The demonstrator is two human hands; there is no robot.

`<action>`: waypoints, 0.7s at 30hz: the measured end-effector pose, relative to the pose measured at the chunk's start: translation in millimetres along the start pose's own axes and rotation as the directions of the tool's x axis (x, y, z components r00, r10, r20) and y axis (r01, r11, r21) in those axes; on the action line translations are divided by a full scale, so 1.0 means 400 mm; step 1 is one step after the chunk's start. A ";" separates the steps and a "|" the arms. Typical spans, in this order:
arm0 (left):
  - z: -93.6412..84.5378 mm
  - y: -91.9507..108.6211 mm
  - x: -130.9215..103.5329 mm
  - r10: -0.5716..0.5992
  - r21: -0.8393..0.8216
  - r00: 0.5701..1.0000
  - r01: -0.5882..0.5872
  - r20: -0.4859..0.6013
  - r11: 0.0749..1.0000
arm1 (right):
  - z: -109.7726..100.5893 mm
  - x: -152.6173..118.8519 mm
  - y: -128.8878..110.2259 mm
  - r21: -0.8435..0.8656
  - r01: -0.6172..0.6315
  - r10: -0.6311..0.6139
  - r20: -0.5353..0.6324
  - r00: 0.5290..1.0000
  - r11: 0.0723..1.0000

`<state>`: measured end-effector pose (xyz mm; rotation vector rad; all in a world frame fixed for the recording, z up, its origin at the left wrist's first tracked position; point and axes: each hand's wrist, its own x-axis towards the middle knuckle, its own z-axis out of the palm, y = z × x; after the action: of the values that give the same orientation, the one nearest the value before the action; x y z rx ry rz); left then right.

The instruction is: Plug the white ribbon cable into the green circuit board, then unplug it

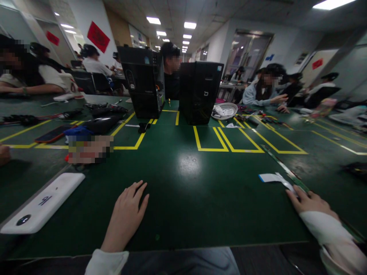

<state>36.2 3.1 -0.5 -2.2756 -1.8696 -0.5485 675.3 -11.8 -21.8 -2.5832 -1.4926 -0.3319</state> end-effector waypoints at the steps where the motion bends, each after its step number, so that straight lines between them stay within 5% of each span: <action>1: 0.000 0.000 0.000 0.000 -0.001 1.000 0.000 0.002 1.000 | -0.011 0.008 -0.020 0.021 -0.085 0.084 0.028 0.996 0.996; 7: -0.001 -0.002 -0.001 -0.012 -0.007 1.000 0.012 0.021 1.000 | -0.039 0.064 -0.107 0.100 -0.196 0.192 0.048 0.980 0.975; 15: -0.003 -0.004 -0.003 -0.022 -0.016 0.999 0.022 0.036 1.000 | -0.048 0.161 -0.179 0.129 -0.169 0.152 0.132 0.980 0.977; 19: -0.005 -0.003 -0.003 -0.026 -0.012 0.999 0.026 0.034 1.000 | -0.051 0.190 -0.187 0.098 -0.122 0.107 0.144 0.984 0.988; 21: -0.004 -0.004 -0.003 -0.019 -0.012 0.999 0.020 0.032 1.000 | -0.041 0.198 -0.181 0.096 0.036 -0.042 0.064 0.997 0.995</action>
<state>34.2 1.8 0.3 -2.2892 -1.9104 -0.5302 648.7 86.7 15.2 -2.5174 -1.5427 -0.1770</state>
